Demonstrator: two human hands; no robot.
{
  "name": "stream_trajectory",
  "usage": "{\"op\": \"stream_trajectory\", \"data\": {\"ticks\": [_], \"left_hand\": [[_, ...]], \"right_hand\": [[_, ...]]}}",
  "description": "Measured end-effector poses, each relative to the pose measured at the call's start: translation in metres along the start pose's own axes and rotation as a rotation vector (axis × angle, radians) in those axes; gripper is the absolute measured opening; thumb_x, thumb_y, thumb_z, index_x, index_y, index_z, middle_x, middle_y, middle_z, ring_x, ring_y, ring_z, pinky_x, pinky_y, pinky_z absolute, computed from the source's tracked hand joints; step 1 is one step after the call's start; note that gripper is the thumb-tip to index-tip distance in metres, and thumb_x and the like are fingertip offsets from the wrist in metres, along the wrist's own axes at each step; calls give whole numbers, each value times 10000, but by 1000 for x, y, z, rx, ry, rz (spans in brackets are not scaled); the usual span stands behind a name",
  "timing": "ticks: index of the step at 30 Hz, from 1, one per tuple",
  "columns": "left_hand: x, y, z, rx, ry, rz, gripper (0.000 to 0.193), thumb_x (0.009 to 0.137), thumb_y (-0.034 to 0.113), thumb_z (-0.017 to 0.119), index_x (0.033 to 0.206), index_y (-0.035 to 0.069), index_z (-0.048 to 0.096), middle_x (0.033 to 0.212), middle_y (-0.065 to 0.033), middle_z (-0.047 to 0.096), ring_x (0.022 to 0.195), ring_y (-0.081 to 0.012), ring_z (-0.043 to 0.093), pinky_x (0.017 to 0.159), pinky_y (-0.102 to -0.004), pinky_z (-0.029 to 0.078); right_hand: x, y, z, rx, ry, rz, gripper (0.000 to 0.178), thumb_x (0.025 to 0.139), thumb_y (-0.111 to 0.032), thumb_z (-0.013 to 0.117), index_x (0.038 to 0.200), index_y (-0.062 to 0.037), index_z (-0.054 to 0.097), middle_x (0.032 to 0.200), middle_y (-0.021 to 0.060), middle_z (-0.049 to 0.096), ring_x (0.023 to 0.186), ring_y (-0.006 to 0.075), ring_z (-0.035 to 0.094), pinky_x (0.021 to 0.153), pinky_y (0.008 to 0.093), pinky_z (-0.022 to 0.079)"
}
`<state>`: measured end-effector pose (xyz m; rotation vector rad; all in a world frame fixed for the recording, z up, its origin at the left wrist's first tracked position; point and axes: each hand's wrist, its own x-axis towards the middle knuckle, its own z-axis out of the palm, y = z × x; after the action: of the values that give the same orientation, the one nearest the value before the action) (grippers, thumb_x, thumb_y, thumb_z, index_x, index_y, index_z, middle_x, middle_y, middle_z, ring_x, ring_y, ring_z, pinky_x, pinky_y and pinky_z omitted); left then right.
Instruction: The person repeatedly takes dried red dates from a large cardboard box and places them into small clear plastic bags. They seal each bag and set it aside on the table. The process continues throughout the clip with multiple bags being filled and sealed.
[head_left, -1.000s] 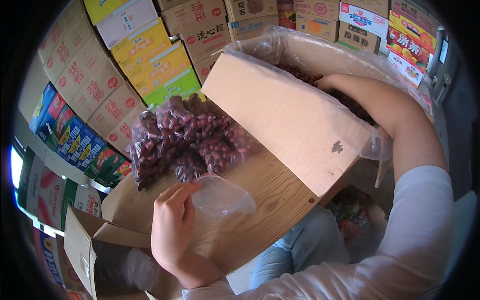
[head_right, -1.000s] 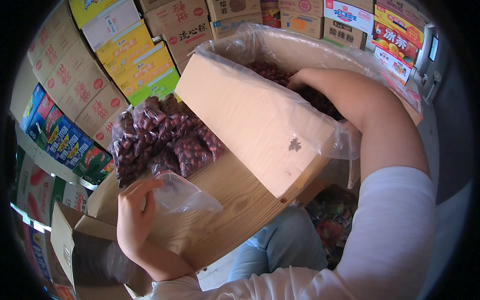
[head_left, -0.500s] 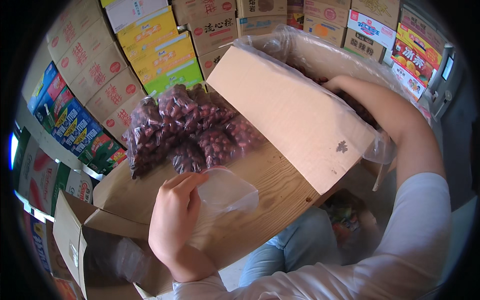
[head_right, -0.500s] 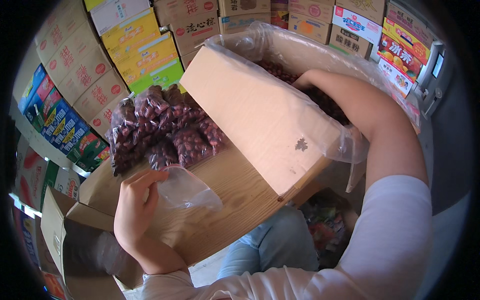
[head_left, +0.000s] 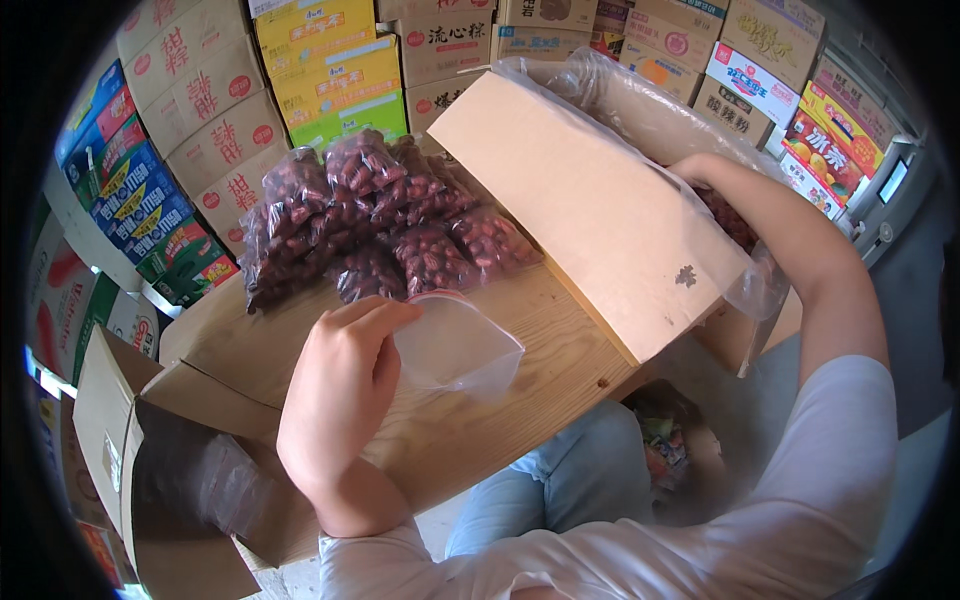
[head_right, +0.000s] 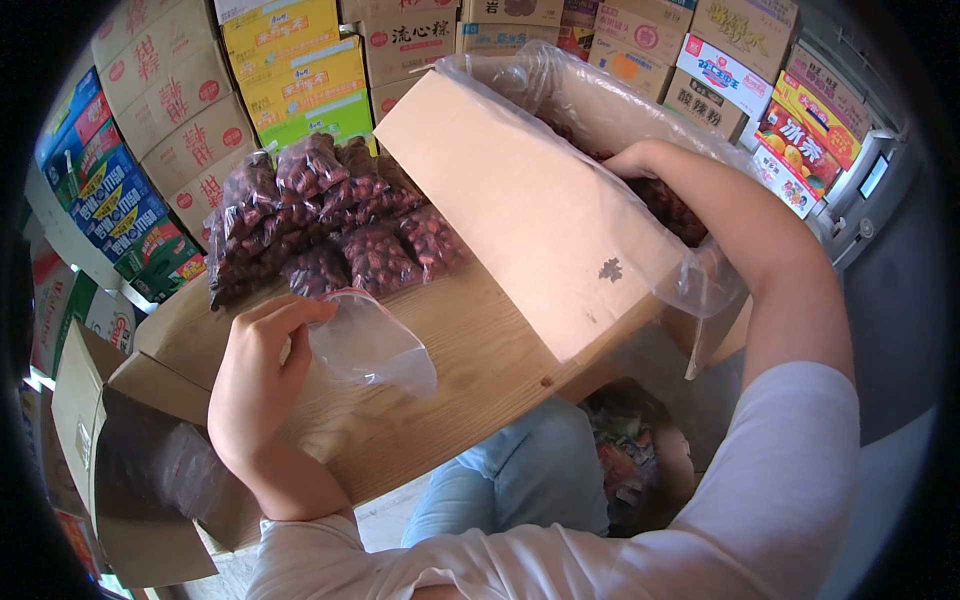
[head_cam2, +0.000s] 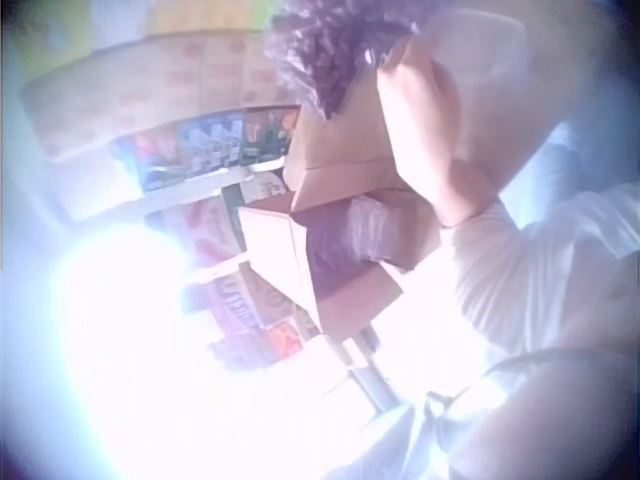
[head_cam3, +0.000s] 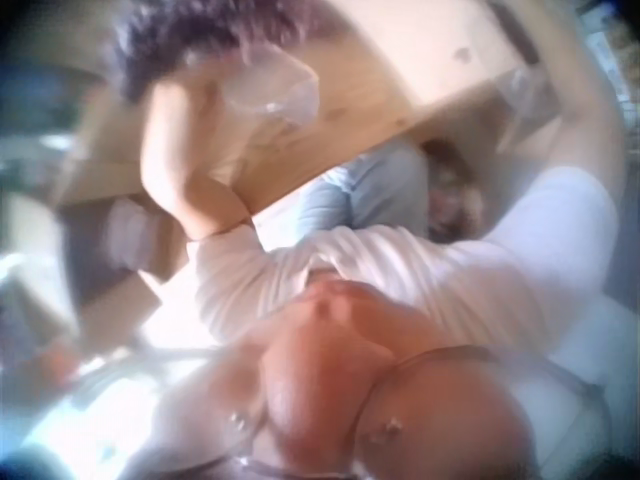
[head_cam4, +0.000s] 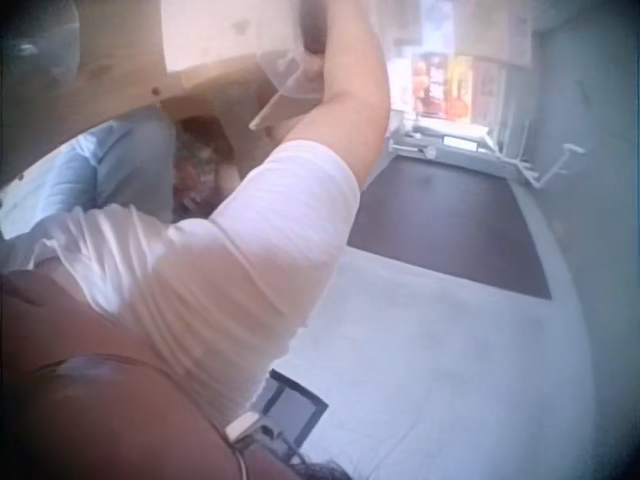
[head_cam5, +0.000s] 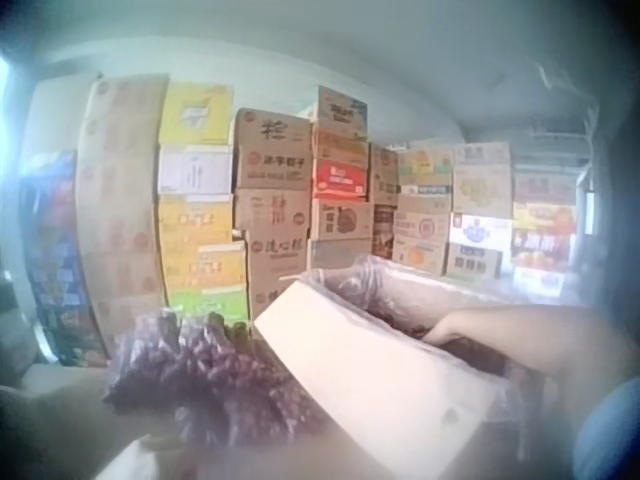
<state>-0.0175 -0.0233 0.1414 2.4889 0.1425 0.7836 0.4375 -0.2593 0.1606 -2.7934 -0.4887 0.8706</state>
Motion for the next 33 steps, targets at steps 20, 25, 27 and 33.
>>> {"op": "stream_trajectory", "data": {"ticks": [20,25,27,33], "left_hand": [[-8,17,-7,-97,6,126,250,747,-140,517,939,-55,650,839,-196,631,718,-376,591,673,-399,474],[-11,11,-4,-123,-4,148,244,750,-135,513,942,-62,645,857,-204,634,744,-381,599,689,-395,480],[-9,9,-3,-118,-7,157,243,752,-130,513,944,-63,645,867,-208,636,756,-383,604,697,-392,483],[-6,12,0,-94,-43,141,234,759,-118,513,934,-59,656,884,-212,645,797,-385,619,730,-391,494]], "right_hand": [[-91,10,10,-246,-187,-310,632,874,-191,634,1426,-40,365,1356,131,491,1225,199,454,945,366,445],[-129,-19,31,-165,-88,-232,548,855,-180,640,1341,-14,450,1186,129,600,1015,221,586,807,381,513],[-137,-22,34,-78,1,-174,541,853,-221,635,1329,-23,471,1174,132,608,993,222,593,796,384,513],[-134,-13,39,33,190,-96,541,848,-345,621,1292,-48,532,1138,140,633,926,227,615,765,392,513]]}}
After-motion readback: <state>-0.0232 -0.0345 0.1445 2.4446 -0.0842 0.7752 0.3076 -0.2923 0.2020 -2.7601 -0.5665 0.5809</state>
